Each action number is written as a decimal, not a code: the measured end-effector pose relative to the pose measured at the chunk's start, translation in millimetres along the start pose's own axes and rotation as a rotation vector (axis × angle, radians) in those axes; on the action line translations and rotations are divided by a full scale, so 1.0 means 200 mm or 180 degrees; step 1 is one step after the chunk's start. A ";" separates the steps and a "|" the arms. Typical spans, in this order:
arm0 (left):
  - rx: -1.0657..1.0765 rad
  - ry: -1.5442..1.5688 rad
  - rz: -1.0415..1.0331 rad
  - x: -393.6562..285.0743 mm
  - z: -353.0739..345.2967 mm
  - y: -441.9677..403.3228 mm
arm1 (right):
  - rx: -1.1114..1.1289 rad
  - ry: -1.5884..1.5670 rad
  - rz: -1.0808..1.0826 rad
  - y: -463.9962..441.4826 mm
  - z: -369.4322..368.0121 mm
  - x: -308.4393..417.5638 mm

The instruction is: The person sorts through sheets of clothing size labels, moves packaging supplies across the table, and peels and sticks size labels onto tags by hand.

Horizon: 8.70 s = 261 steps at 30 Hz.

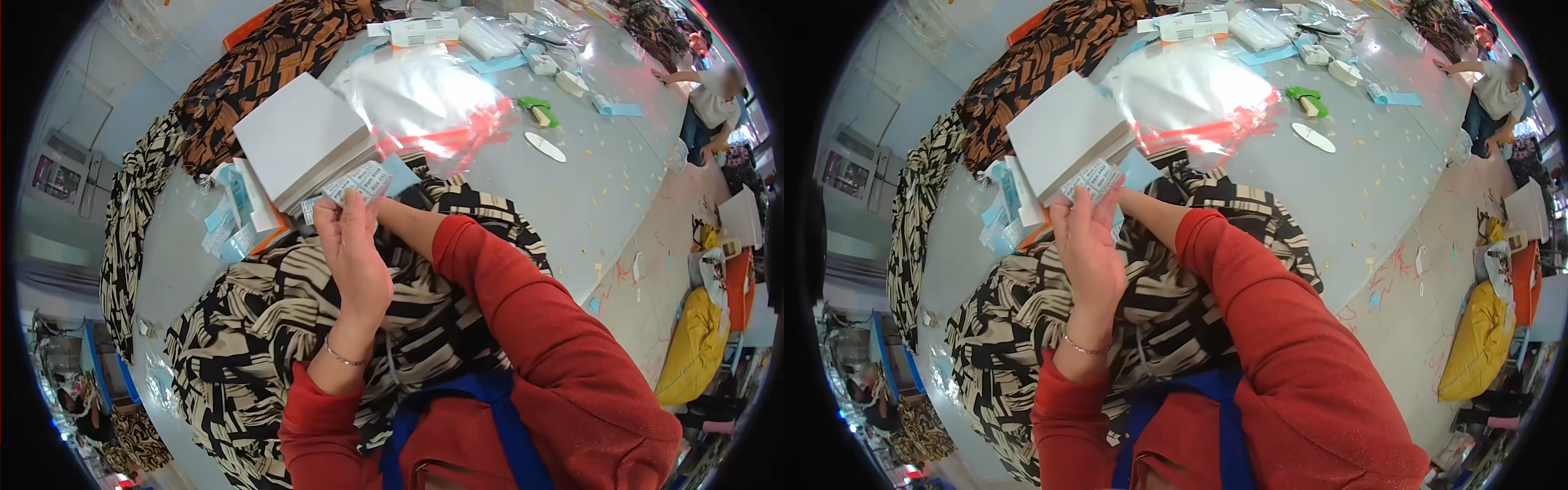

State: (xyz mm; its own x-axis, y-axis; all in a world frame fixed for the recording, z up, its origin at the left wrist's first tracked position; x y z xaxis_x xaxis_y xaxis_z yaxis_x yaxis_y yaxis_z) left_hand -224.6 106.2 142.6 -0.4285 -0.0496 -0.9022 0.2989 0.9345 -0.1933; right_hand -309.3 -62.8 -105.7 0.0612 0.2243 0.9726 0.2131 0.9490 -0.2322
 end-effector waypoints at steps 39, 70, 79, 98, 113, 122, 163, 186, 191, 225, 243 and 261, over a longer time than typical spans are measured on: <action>-0.0299 0.0048 0.1668 1.49 -0.25 -0.34 | -0.1050 0.0775 -0.0597 -0.32 1.78 0.28; -0.0233 -0.0242 0.1698 1.51 -0.25 -0.32 | -0.1747 0.3199 -0.2035 -1.00 2.44 -0.18; -0.0219 -0.0308 0.1720 1.51 -0.26 -0.32 | -0.1795 0.3136 -0.2104 -0.98 2.42 -0.16; -0.0229 -0.0438 0.1686 1.51 -0.26 -0.31 | -0.1738 0.3213 -0.2392 -0.98 2.42 -0.14; -0.0253 -0.0356 0.1697 1.51 -0.26 -0.31 | -0.1824 0.3162 -0.2421 -0.97 2.41 -0.12; -0.0224 -0.0339 0.1710 1.53 -0.24 -0.31 | -0.1860 0.3149 -0.2448 -0.97 2.41 -0.13; -0.0022 -0.0363 0.1594 1.52 -0.27 -0.34 | -0.1649 0.0674 -0.0550 -0.90 2.63 -0.04; -0.0067 0.0877 0.2122 1.54 -0.33 -0.34 | -0.0652 -0.2501 -0.2787 0.55 1.53 0.37; -0.0189 0.1008 0.2089 1.55 -0.33 -0.32 | -0.0834 -0.3291 -0.3002 0.68 1.53 0.31; -0.0136 0.0806 0.2072 1.50 -0.38 -0.32 | -0.1424 -0.2174 -0.2754 0.88 1.70 0.25; -0.0149 0.0855 0.2061 1.50 -0.38 -0.32 | -0.1360 -0.1759 -0.2944 0.86 1.70 0.21; -0.0175 0.0860 0.2058 1.51 -0.37 -0.32 | -0.1184 -0.1320 -0.2964 0.84 1.73 0.22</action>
State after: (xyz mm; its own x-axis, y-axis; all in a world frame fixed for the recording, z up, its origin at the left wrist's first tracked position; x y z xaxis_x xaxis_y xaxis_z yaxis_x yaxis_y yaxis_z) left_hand -436.1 57.6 -89.0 -0.3785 0.6046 -0.7009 0.5247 0.7639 0.3756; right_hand -607.6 182.5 -98.8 -0.5969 -0.4255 0.6802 0.2920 0.6744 0.6782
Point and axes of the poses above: each hand's wrist, its own y-axis away from the middle knuckle, its own z-axis out of the back of the hand, x = y × z, the point moved 4 cm from there along -y, towards the middle knuckle, and after that the axes turned 7 degrees about -y, right-handed, at the moved point
